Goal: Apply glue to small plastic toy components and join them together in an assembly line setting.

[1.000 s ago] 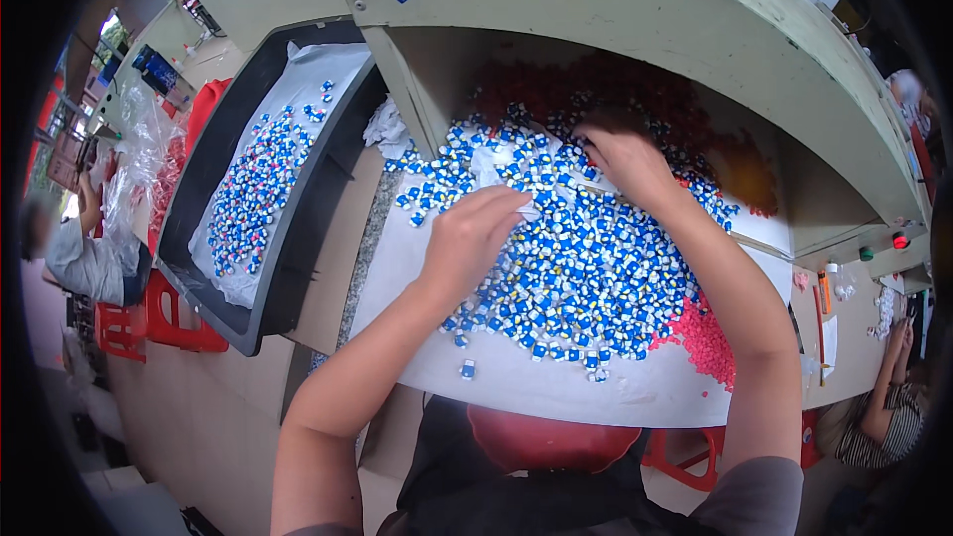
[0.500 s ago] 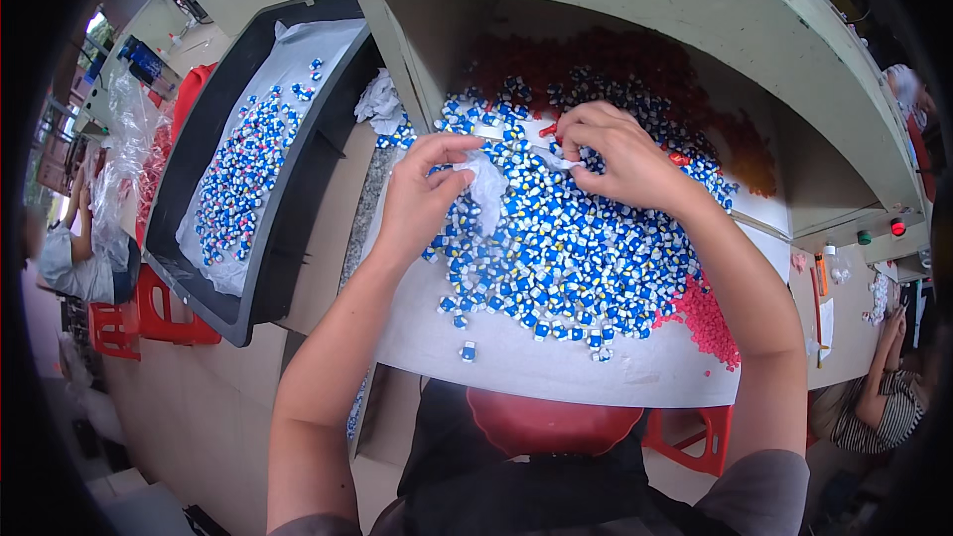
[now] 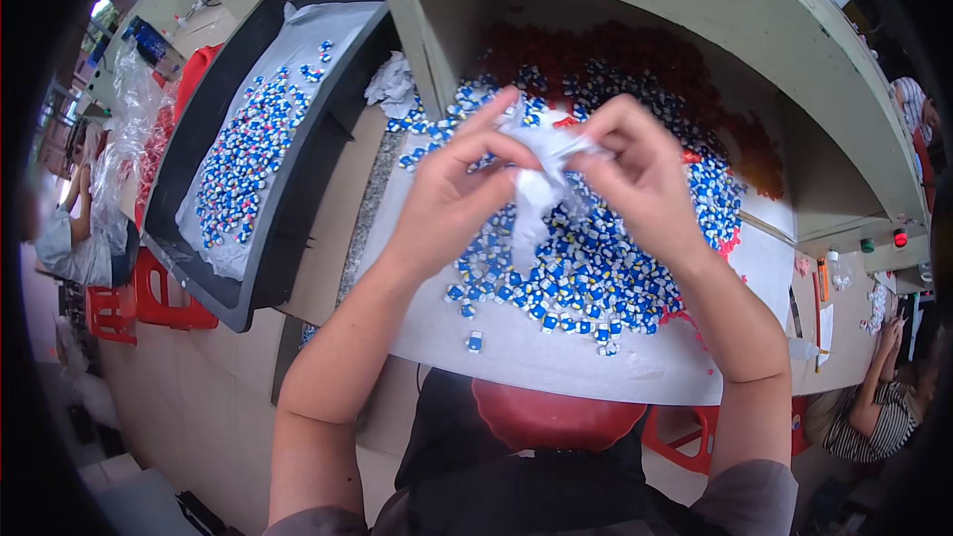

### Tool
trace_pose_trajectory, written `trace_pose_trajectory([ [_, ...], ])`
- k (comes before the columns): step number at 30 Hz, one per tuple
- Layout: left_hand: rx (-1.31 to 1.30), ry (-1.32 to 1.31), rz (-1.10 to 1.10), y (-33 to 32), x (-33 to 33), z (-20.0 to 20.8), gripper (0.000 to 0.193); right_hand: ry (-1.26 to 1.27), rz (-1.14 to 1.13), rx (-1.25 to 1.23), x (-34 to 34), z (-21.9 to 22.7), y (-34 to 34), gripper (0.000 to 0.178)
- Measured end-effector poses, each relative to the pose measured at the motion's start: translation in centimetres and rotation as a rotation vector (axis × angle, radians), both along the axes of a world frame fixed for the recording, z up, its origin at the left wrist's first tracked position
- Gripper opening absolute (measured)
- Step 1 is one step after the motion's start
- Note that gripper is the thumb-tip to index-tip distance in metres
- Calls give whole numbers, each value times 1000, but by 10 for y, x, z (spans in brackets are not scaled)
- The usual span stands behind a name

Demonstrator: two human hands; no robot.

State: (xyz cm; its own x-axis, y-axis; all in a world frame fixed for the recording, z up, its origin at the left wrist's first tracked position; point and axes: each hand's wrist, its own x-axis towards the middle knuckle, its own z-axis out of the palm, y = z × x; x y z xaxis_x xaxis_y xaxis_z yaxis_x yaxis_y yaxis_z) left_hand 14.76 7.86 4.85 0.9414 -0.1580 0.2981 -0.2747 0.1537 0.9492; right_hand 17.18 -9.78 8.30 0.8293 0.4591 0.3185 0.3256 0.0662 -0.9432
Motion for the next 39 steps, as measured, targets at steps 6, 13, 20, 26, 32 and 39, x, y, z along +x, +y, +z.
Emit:
trace_pose_trajectory([
  [6, 583, -225, 736, 51, 20, -16, 21, -245, -107, -446, 32, -3, -7, 22],
  [13, 1103, -602, 914, 71, 116, -38, 18, -666, 102, -1073, -27, -64, -6, 58],
  [20, 1349, -665, 827, 75, 115, -63, 22, -675, -168, -760, -1, -50, -38, 26],
  [26, 1003, -471, 745, 75, 114, -50, 34, -656, -462, -928, 83, -60, -62, 32],
  [32, 919, -458, 782, 71, 81, -32, 30, -861, -324, -981, 25, -53, -51, 18],
  [39, 1243, -201, 739, 65, 51, -34, 15, -787, -317, -727, 51, -27, -17, 11],
])
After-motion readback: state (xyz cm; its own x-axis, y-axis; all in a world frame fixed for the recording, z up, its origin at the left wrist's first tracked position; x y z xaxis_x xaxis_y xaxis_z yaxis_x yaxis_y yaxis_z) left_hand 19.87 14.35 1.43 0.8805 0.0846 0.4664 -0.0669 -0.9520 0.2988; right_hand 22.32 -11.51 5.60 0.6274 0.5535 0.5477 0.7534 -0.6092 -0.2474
